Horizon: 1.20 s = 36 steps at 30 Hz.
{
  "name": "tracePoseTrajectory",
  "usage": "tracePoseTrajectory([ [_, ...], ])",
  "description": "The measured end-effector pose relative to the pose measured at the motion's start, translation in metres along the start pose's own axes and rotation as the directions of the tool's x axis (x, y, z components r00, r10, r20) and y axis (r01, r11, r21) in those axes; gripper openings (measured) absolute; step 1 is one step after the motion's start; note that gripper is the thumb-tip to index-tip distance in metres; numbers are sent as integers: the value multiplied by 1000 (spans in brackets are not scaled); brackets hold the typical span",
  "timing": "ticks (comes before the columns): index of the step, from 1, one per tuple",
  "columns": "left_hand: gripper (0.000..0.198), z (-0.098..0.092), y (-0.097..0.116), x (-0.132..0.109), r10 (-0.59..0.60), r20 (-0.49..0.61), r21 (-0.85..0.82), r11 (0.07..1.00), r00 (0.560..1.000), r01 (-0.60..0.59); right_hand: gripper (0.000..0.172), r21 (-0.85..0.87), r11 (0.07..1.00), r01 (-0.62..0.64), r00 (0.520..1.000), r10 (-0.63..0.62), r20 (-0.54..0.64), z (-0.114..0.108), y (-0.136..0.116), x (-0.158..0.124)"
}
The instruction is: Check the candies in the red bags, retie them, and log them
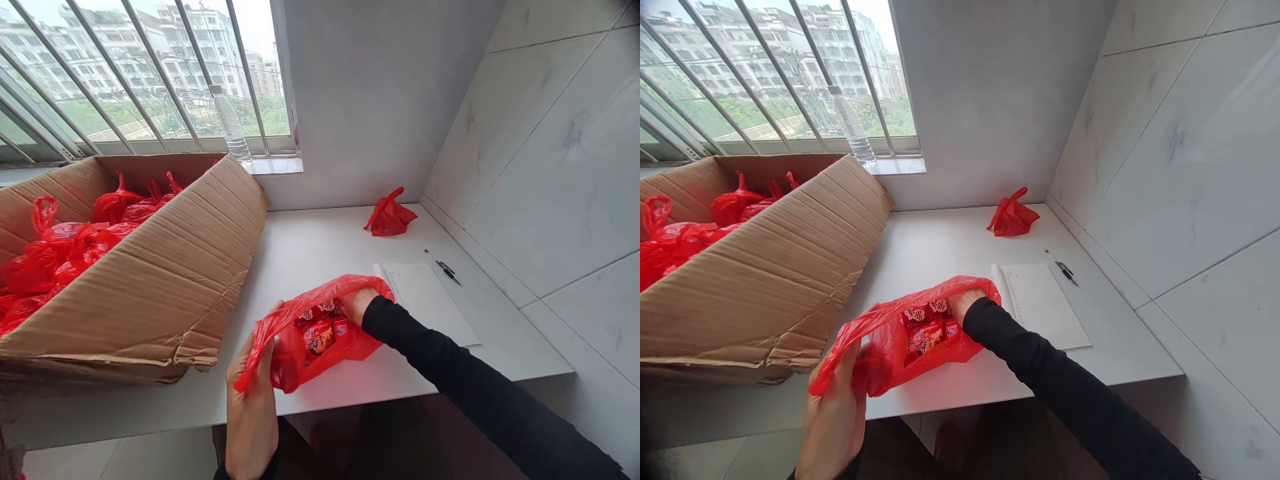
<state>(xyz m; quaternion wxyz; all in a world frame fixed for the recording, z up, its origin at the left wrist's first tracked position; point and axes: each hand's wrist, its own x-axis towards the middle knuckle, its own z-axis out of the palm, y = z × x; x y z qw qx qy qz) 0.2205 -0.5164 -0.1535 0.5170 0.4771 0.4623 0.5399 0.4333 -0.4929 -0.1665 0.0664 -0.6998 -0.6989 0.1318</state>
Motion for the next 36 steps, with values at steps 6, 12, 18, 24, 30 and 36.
tracePoseTrajectory([
  [6,37,-4,1,1,-37,63,-45,998,997,40,29,65,996,66,997,-63,-50,-20,1,-11],
  [12,23,-5,1,2,-61,19,-95,994,998,62,21,34,995,98,995,-97,-29,-31,2,-16],
  [18,15,-12,-4,2,-81,11,-142,986,997,82,19,-83,996,-31,999,30,-18,-30,-3,-18],
  [24,14,-12,-3,-3,-114,30,-158,980,993,118,20,-108,987,117,991,-110,70,-8,-22,-30],
  [30,17,-11,-2,-5,-137,0,-205,970,991,134,32,-152,984,96,992,-83,91,8,-16,-30],
  [36,15,-10,-4,-5,-108,42,-186,976,993,114,25,-155,988,-6,999,13,43,10,-9,-27],
])
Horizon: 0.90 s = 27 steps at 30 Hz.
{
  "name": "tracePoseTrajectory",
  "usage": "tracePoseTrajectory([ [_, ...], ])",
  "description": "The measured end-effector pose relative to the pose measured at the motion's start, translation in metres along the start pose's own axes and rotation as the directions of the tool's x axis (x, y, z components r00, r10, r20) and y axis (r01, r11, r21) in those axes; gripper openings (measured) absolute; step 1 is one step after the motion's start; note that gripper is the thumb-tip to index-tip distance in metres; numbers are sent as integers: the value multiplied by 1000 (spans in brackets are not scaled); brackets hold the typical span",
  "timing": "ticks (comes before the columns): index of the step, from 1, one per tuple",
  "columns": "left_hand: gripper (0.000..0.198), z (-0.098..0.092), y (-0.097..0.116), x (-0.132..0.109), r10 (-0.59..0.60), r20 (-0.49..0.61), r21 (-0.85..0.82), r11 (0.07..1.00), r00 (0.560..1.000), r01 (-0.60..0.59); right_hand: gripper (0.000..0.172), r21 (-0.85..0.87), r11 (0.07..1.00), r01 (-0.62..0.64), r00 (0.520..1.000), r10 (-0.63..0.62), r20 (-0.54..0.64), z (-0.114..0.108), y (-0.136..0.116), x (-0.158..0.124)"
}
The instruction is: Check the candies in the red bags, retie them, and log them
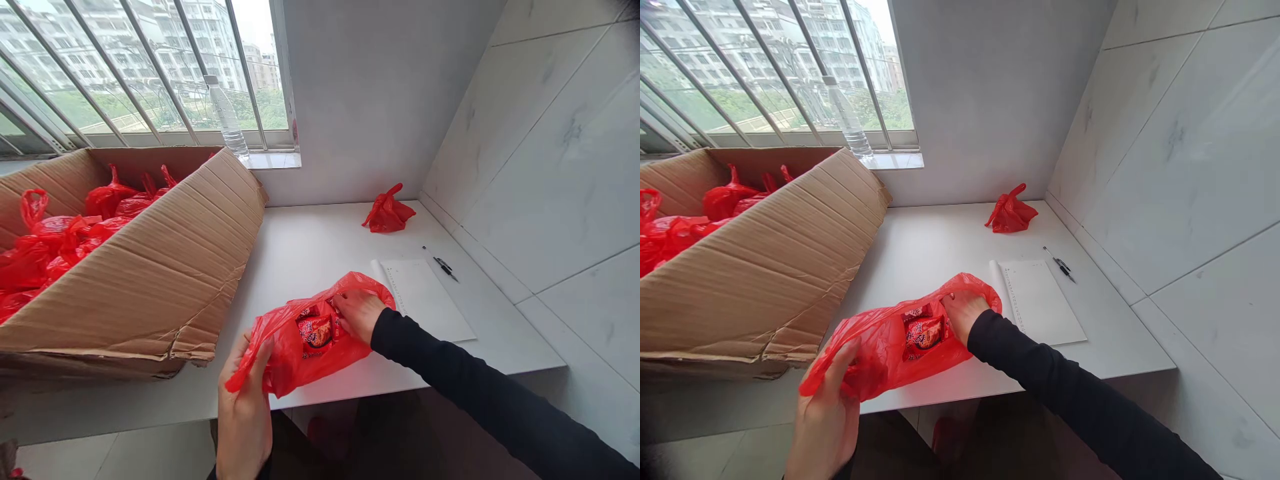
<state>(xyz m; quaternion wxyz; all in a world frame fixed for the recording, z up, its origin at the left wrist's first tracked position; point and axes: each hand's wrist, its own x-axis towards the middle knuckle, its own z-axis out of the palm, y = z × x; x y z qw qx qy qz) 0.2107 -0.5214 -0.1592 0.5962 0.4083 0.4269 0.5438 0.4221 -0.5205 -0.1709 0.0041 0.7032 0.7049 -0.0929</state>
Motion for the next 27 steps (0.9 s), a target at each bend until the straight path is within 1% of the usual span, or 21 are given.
tracePoseTrajectory([
  [3,17,3,1,0,-14,43,-11,1000,999,15,30,9,999,-38,999,38,-22,2,0,2],
  [6,20,7,3,-2,-26,65,-11,1000,998,27,23,28,999,-46,998,47,-32,1,1,4],
  [9,17,8,4,-3,-23,49,-19,1000,999,24,20,51,997,-59,997,61,-38,-5,3,6],
  [10,16,9,4,-3,-20,38,-30,999,999,21,22,58,996,-64,997,67,-44,-8,5,7],
  [13,13,8,4,-2,-18,40,-59,998,999,20,36,68,994,-80,995,84,-53,-17,8,9],
  [15,12,8,4,-2,-21,56,-56,998,998,24,39,58,994,-95,994,97,-45,-20,9,8],
  [18,15,7,3,-2,-21,29,-44,999,999,23,26,42,997,-62,998,63,-14,-20,9,2],
  [19,17,7,2,-1,-15,13,-45,999,1000,16,26,37,999,-38,999,38,4,-18,8,-1],
  [22,22,7,1,-1,-1,7,-31,1000,1000,1,50,16,1000,24,998,-24,54,-9,6,-7],
  [23,24,8,2,-1,1,19,-17,1000,1000,-1,55,9,999,32,998,-33,63,-6,6,-8],
  [24,26,8,2,-1,-1,37,-1,1000,999,1,55,4,999,36,997,-36,66,-4,6,-9],
  [27,24,9,4,-2,-11,69,15,1000,998,10,42,4,999,40,998,-41,51,-5,8,-8],
])
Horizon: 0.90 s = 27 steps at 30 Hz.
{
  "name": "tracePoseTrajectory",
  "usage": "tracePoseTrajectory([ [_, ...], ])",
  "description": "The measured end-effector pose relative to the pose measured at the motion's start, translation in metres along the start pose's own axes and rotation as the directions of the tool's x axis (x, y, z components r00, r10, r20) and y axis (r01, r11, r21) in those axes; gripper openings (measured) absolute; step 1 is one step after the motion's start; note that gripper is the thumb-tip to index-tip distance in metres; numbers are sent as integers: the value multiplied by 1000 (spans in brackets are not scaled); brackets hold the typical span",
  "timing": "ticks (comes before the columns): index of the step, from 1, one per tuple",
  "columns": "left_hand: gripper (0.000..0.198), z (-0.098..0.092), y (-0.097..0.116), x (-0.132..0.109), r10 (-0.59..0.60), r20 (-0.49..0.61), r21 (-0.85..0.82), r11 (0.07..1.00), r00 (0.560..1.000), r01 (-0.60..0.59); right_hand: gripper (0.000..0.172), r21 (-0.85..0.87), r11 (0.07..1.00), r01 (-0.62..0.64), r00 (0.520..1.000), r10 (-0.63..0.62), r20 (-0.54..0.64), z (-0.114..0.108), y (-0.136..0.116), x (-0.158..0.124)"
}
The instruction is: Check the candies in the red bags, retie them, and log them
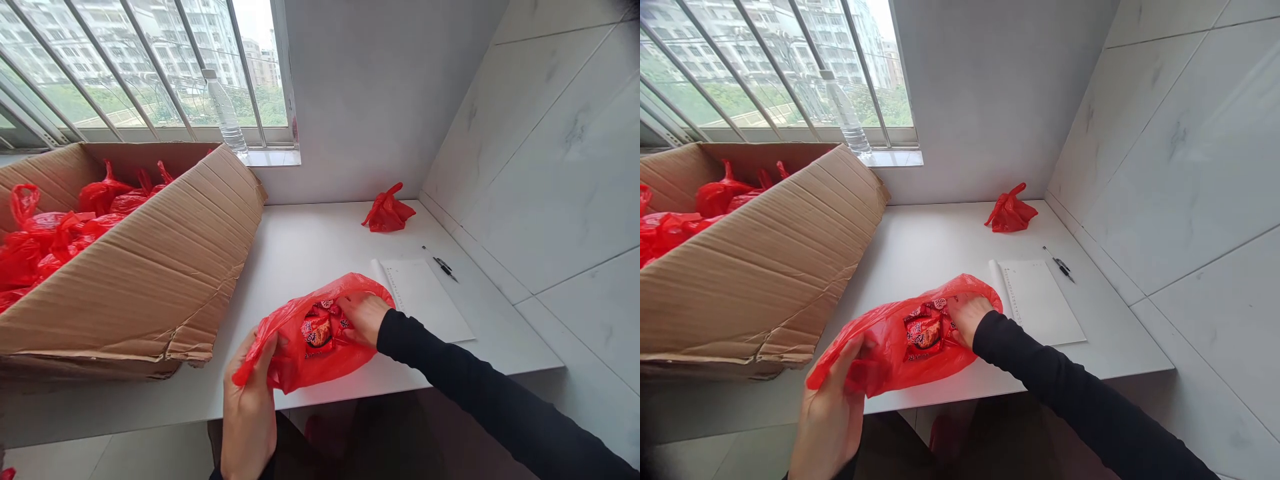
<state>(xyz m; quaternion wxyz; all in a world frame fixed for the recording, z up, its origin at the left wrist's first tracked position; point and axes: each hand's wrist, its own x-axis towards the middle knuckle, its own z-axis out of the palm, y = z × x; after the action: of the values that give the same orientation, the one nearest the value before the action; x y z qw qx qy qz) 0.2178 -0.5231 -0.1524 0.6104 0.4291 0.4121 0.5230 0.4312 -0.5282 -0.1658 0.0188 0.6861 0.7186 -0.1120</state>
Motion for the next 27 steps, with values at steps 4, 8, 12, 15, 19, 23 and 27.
tracePoseTrajectory([
  [4,20,0,1,-1,-19,-61,-41,999,998,16,20,9,1000,-26,999,26,-24,-11,3,-2],
  [8,20,1,0,-2,-12,-86,-37,999,996,8,24,-7,989,-150,986,149,-79,-19,-3,-7],
  [12,15,1,0,-3,-13,-68,-39,999,998,10,27,94,995,-45,993,55,-105,-22,-8,-16],
  [15,12,1,3,-4,-25,-41,-28,999,999,24,30,227,974,19,980,27,-199,-29,-4,-25],
  [19,21,0,10,-5,-10,26,53,999,1000,9,27,230,973,11,970,45,-238,-38,7,-39],
  [23,48,2,22,-8,30,38,276,960,999,-39,24,123,992,-13,980,36,-193,-34,14,-50],
  [27,68,6,35,-12,38,32,558,828,999,-49,27,-12,998,-65,989,63,-132,-19,15,-51],
])
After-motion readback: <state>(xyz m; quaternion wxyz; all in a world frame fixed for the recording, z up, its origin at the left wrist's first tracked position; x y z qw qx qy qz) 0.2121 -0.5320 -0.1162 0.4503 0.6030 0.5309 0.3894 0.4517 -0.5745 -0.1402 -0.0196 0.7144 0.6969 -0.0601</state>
